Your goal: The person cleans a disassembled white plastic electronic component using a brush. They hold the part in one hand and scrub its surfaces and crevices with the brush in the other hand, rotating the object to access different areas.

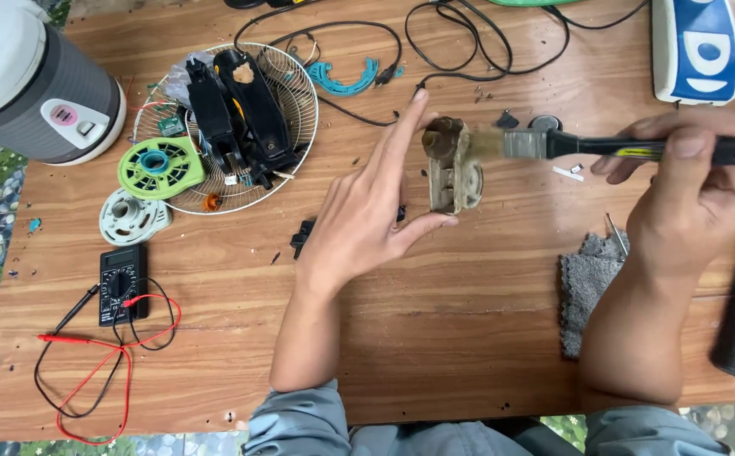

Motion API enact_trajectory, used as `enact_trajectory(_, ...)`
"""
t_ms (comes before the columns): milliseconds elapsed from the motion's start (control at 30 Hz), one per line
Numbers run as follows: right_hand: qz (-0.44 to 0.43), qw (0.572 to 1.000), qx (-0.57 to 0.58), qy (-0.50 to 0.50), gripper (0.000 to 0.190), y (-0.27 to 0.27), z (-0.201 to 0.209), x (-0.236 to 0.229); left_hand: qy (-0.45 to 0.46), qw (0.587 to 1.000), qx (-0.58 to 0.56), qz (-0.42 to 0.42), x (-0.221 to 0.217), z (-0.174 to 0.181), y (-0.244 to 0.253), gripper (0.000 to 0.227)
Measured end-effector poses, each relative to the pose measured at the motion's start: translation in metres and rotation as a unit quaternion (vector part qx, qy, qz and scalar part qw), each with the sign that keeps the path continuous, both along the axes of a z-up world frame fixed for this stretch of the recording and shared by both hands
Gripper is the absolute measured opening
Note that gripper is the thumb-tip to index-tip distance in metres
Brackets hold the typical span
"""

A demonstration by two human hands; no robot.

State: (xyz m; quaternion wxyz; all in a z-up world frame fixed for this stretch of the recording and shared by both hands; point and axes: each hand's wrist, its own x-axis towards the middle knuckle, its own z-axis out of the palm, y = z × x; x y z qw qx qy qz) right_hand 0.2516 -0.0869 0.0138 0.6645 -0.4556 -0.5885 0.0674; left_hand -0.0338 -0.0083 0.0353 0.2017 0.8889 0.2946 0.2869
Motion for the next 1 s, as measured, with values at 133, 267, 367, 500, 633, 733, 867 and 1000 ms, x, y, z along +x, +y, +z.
enact_trajectory(133,-0.007,1.0,0.02,-0.016,0.029,0.0,-0.002,0.003,-0.004,1.0,-0.008,-0.008,-0.001,-0.001,0.0,0.113)
enact_trajectory(267,-0.026,0.997,0.015,0.069,0.042,0.0,-0.004,0.006,-0.013,1.0,-0.007,-0.014,-0.003,-0.003,0.003,0.112)
enact_trajectory(367,-0.019,1.0,-0.004,-0.014,0.034,0.001,-0.001,0.008,-0.01,1.0,-0.009,-0.025,-0.004,-0.004,0.005,0.109)
enact_trajectory(500,-0.019,0.999,0.025,-0.029,0.044,0.003,0.001,0.013,-0.026,0.998,-0.039,-0.035,-0.002,-0.004,0.008,0.112)
enact_trajectory(633,-0.049,0.998,0.025,0.004,0.029,0.005,-0.005,0.012,-0.015,0.999,-0.034,-0.029,-0.001,-0.005,0.007,0.112)
enact_trajectory(733,0.008,0.998,0.044,-0.042,0.043,0.002,-0.011,0.024,-0.025,0.998,-0.028,-0.042,-0.002,-0.004,0.004,0.109)
enact_trajectory(867,-0.065,0.996,0.047,-0.023,0.023,0.004,-0.018,0.034,-0.016,0.999,-0.042,-0.029,-0.002,0.002,0.001,0.11)
enact_trajectory(1000,-0.021,0.999,0.04,-0.011,0.038,0.006,-0.014,0.022,0.008,0.999,-0.023,-0.022,0.001,0.0,0.0,0.112)
